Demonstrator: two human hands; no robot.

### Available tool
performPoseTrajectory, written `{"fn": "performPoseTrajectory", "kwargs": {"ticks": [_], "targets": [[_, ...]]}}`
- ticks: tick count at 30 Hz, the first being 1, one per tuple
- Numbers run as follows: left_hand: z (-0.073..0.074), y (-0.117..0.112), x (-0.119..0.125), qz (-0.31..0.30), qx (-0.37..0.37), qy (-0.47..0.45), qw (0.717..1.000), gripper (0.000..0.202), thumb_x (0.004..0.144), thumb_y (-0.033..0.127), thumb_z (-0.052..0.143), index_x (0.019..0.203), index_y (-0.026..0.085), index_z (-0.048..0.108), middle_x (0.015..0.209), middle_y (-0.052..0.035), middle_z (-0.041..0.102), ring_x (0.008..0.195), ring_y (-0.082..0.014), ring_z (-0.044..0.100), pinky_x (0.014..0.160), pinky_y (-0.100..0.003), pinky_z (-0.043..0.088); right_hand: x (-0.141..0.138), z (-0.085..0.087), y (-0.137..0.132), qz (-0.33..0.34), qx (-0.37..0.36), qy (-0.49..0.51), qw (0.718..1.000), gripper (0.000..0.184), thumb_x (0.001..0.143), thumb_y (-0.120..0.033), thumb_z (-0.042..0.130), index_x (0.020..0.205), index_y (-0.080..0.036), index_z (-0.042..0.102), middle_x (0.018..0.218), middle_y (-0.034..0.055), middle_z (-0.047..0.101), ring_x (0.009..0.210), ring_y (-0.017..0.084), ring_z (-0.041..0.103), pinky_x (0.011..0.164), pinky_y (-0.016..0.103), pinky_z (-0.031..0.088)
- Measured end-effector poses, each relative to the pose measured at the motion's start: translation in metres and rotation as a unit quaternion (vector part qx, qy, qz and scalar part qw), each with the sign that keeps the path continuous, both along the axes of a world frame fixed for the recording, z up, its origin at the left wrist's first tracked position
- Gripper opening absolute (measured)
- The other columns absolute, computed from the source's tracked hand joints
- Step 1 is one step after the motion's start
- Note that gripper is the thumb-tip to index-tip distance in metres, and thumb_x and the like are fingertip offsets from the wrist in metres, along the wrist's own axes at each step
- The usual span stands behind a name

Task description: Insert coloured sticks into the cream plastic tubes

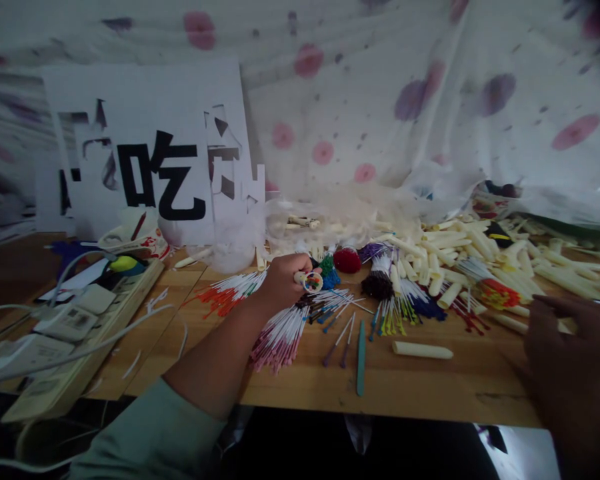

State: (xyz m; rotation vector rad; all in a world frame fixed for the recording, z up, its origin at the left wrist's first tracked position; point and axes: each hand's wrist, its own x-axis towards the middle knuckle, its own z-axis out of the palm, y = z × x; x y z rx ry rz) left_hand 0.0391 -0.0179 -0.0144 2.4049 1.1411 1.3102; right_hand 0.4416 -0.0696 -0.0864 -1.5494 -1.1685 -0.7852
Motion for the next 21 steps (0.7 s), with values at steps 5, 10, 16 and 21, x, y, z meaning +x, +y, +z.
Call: {"fn": "performPoseTrajectory", "kwargs": {"ticks": [5, 10, 16, 21], "targets": [[-0.0044, 0.0017, 0.0002, -0.001, -0.007, -0.009, 1.000, 0.035, 0.074, 0.029, 0.063, 0.052, 0.017, 0.039, 0.048, 0.0071, 0.040, 0.045, -0.0059, 0.032, 0.045, -0.018, 0.027, 0.0048, -0.0009, 0.0051, 0.023, 0.040, -0.054, 0.997, 0.017, 0.071, -0.030, 0.058, 0.069, -0.014, 0.064, 0.065, 0.0072, 0.060, 0.070, 0.023, 0.060, 0.070, 0.036, 0.048], [-0.0088, 0.0045, 0.0000, -0.009, -0.066, 0.017, 0.998, 0.024, 0.073, 0.031, 0.066, 0.059, 0.016, 0.054, 0.054, 0.0045, 0.053, 0.051, -0.0081, 0.044, 0.050, -0.019, 0.033, 0.0065, -0.0007, 0.0070, 0.028, 0.058, -0.066, 0.996, 0.018, 0.072, -0.028, 0.059, 0.070, -0.012, 0.066, 0.065, 0.0071, 0.061, 0.066, 0.019, 0.058, 0.066, 0.032, 0.048], [-0.0071, 0.0016, 0.0036, -0.011, -0.080, 0.047, 0.996, 0.024, 0.076, 0.025, 0.060, 0.057, 0.016, 0.049, 0.052, 0.0060, 0.047, 0.049, -0.0069, 0.038, 0.048, -0.019, 0.029, 0.0056, -0.0011, 0.0051, 0.041, 0.050, -0.049, 0.997, 0.015, 0.072, -0.026, 0.062, 0.072, -0.011, 0.068, 0.068, 0.0075, 0.062, 0.071, 0.020, 0.060, 0.070, 0.032, 0.049], [-0.0095, 0.0016, 0.0063, -0.018, -0.040, 0.050, 0.998, 0.031, 0.077, 0.025, 0.057, 0.052, 0.016, 0.041, 0.049, 0.0077, 0.037, 0.047, -0.0056, 0.030, 0.046, -0.018, 0.025, 0.0052, -0.0005, 0.0047, 0.048, 0.058, -0.059, 0.995, 0.013, 0.072, -0.024, 0.062, 0.073, -0.012, 0.067, 0.069, 0.0070, 0.063, 0.069, 0.020, 0.060, 0.069, 0.034, 0.050]]}}
